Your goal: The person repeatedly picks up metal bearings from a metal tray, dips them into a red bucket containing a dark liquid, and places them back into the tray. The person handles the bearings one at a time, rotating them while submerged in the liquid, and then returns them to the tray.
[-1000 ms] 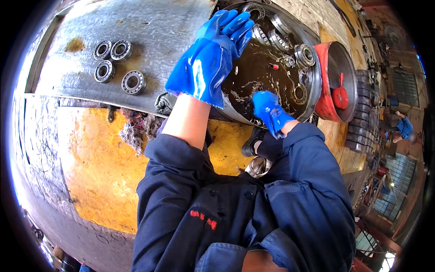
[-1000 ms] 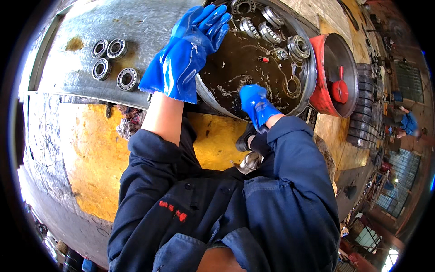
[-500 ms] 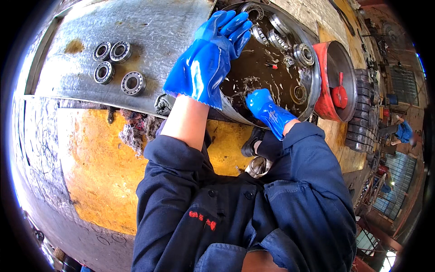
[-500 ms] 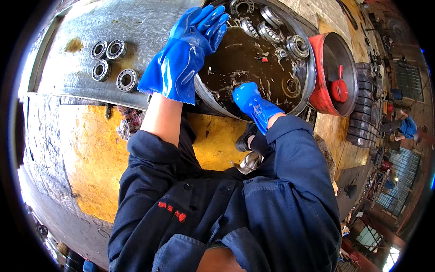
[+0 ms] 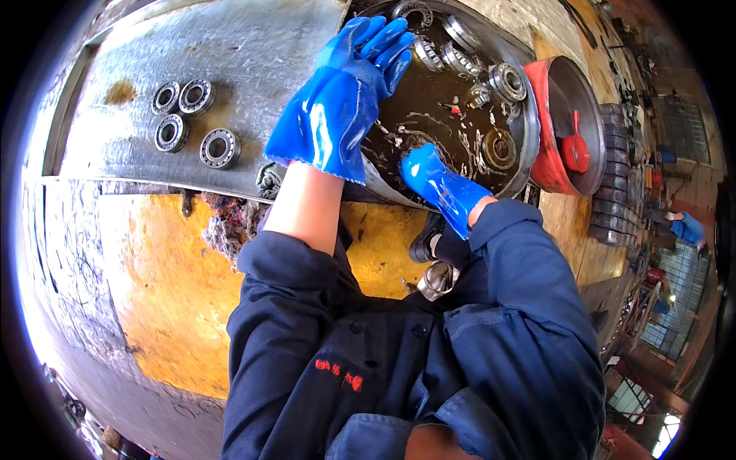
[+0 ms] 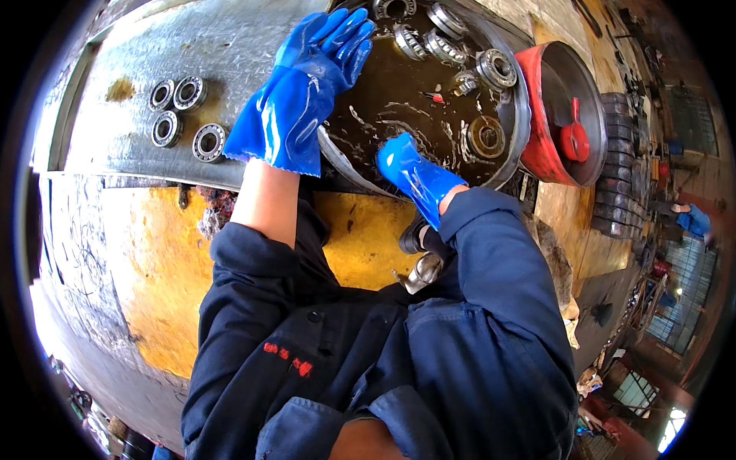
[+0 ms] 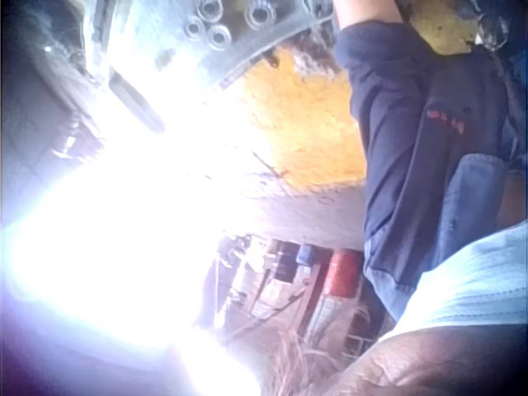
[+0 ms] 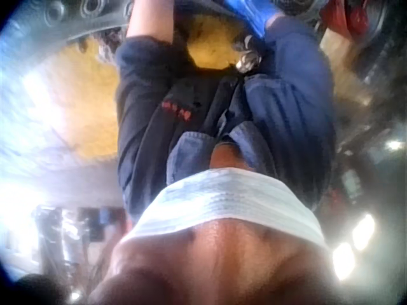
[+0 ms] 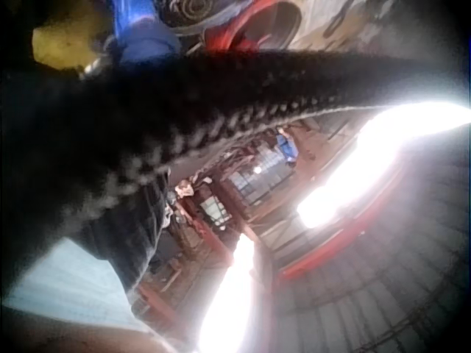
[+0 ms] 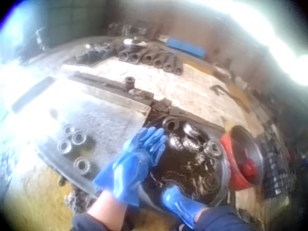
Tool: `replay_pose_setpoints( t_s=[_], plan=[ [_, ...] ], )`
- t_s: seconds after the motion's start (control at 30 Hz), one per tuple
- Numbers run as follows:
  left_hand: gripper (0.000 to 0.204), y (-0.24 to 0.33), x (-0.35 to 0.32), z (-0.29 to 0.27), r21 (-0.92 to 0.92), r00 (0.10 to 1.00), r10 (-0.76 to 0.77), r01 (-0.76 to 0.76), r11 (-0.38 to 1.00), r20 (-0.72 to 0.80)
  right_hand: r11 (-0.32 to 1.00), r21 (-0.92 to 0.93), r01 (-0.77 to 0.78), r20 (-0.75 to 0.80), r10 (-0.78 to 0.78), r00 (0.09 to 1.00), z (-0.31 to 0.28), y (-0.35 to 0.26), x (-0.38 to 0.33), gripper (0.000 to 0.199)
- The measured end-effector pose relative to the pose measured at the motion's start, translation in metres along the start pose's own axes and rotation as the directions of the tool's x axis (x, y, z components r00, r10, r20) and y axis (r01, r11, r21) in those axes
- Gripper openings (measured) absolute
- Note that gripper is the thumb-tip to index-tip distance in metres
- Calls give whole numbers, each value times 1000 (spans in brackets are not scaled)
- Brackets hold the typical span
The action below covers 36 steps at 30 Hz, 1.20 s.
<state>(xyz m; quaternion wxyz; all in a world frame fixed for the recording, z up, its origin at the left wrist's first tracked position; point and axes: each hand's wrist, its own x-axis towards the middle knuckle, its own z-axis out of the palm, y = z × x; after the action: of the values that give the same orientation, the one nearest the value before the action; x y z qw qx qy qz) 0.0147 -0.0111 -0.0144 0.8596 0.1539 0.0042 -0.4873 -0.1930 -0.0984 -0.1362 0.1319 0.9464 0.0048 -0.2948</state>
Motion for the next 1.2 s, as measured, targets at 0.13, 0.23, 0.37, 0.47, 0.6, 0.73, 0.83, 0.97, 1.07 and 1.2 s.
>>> replay_pose_setpoints(
  t_s=[0.13,0.23,0.37,0.47,0.6,0.73,0.83,0.97,1.07,1.2],
  plan=[
    [47,-5,-12,4,79,998,53,-50,996,-37,865,482,-138,-176,249,952,5,38,-23,19],
    [48,-12,-9,-8,91,999,35,-34,995,-10,580,757,-301,83,372,924,-11,72,-50,38],
    [47,-9,-2,-10,126,1000,13,-14,992,12,236,849,-474,282,555,782,-56,86,-95,46],
    [48,-12,-1,-8,112,998,-39,44,993,-48,63,952,-299,184,663,726,-46,80,-116,40],
    [48,-14,-2,-4,196,992,-48,70,978,-116,-231,972,42,141,717,683,-30,77,-112,37],
    [50,-24,-3,2,297,979,-62,119,947,-194,-223,972,69,124,743,658,-48,88,-121,36],
    [48,-42,-17,6,369,985,-91,139,919,-146,-254,944,210,84,802,591,-43,89,-122,35],
    [47,-61,-22,-9,424,978,-204,206,882,-51,-465,816,343,160,752,639,-47,90,-131,34],
    [46,-79,-26,-6,496,956,-278,286,820,-92,-602,711,364,237,692,682,-54,90,-137,36],
    [43,-94,-36,5,595,952,-292,286,751,-89,-698,603,386,284,640,714,-44,90,-134,34]
  ],
)
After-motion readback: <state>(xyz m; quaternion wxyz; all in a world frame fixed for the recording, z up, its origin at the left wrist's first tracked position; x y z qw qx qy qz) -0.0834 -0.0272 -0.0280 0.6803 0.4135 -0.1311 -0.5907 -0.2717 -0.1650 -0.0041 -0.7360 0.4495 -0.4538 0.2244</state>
